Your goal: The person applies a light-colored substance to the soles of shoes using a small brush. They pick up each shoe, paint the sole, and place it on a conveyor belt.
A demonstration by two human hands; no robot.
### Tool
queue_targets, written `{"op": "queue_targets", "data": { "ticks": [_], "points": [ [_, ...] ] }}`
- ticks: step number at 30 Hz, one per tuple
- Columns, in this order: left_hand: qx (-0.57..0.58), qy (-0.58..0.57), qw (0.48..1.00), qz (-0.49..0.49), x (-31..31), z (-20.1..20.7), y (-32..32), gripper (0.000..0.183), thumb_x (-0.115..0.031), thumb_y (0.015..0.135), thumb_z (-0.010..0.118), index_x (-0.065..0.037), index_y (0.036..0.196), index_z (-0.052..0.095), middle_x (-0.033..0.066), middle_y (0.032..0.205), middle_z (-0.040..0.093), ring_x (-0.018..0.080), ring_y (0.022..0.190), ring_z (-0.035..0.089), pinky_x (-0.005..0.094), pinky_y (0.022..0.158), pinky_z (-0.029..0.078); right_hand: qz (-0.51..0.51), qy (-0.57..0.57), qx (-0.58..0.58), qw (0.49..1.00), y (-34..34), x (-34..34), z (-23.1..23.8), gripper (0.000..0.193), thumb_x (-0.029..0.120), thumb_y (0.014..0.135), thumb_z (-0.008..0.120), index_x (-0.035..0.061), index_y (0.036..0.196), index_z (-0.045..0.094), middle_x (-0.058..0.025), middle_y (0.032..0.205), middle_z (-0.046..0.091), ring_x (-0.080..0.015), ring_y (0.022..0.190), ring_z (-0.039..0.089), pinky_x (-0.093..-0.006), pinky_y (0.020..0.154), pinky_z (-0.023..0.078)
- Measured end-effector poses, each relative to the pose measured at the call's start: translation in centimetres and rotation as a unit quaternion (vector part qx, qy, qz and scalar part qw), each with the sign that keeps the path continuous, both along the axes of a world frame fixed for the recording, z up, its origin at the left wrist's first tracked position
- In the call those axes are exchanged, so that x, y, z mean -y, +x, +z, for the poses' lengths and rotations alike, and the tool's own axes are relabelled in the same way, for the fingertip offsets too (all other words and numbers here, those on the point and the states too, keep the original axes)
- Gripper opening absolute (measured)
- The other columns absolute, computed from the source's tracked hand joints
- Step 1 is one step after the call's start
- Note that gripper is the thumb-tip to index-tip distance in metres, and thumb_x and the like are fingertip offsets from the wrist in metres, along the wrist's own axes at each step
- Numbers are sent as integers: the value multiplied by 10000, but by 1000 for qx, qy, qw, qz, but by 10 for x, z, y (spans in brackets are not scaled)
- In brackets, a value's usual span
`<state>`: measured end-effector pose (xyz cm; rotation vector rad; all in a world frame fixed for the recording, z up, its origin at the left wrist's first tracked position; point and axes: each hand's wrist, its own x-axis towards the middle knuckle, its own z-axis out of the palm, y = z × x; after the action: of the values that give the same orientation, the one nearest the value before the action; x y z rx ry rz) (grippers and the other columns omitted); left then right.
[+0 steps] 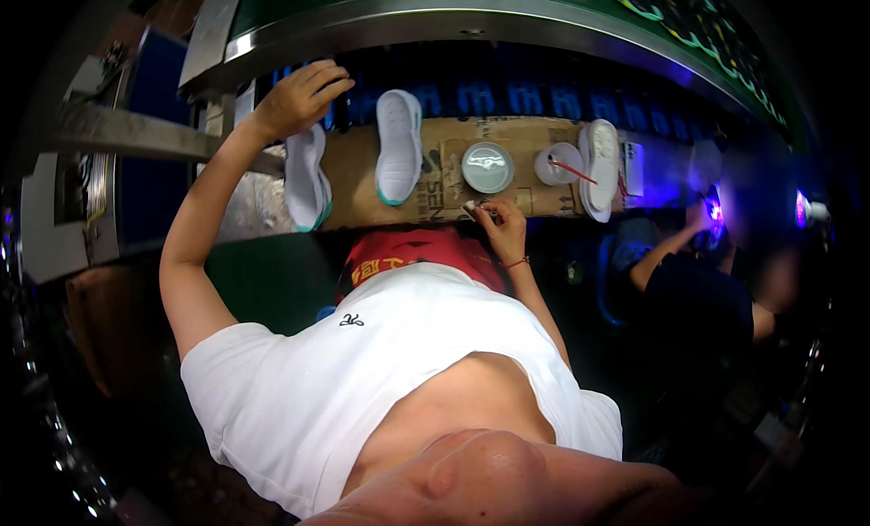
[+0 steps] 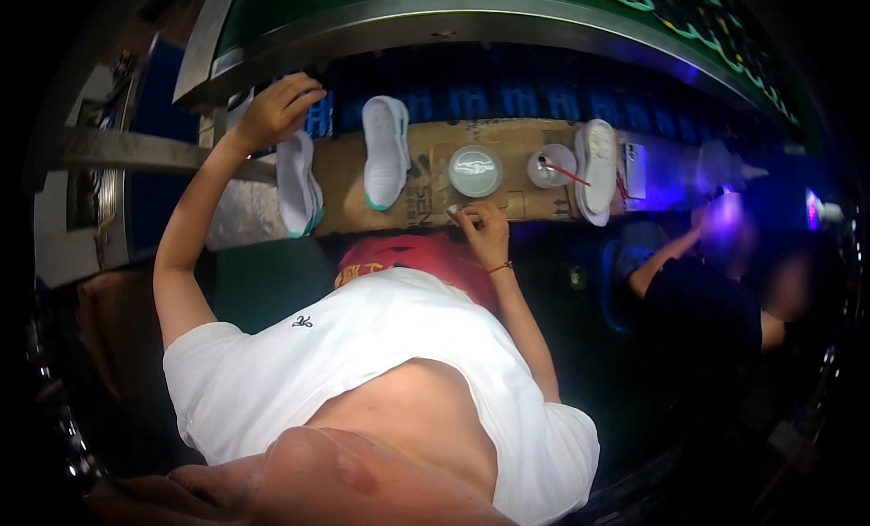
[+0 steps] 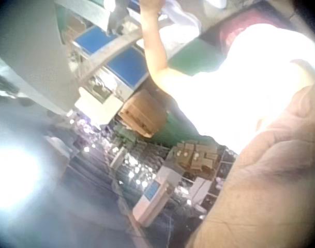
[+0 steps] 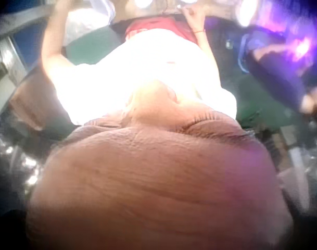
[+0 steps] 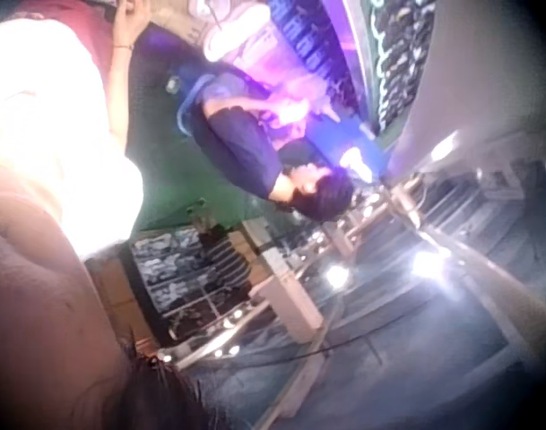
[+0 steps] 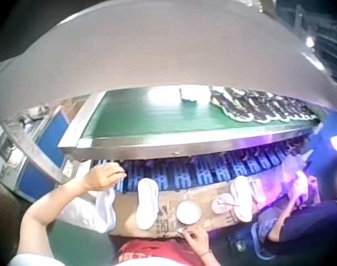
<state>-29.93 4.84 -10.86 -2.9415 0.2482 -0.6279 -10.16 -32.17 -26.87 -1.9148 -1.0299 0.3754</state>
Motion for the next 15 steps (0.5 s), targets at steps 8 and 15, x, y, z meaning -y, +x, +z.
{"op": "queue_targets", "data": {
  "ticks": [8,15],
  "points": [
    [-260,9,965,22,6,-104,-79,454,-26,673,648,-93,1119,594,95,1278,506,289,1294,389,453,1152,221,72,-7,-20,997,-19,-30,6,101,140,753,731,57,789,685,-92,849,641,-199,560,546,-317,520,428],
    [-450,207,869,11,7,-157,-49,185,-65,737,609,-117,890,699,54,1121,628,248,1219,479,465,1158,197,71,9,-13,997,-14,-41,7,98,128,751,732,54,796,686,-99,873,652,-212,604,568,-320,550,438]
  ]
}}
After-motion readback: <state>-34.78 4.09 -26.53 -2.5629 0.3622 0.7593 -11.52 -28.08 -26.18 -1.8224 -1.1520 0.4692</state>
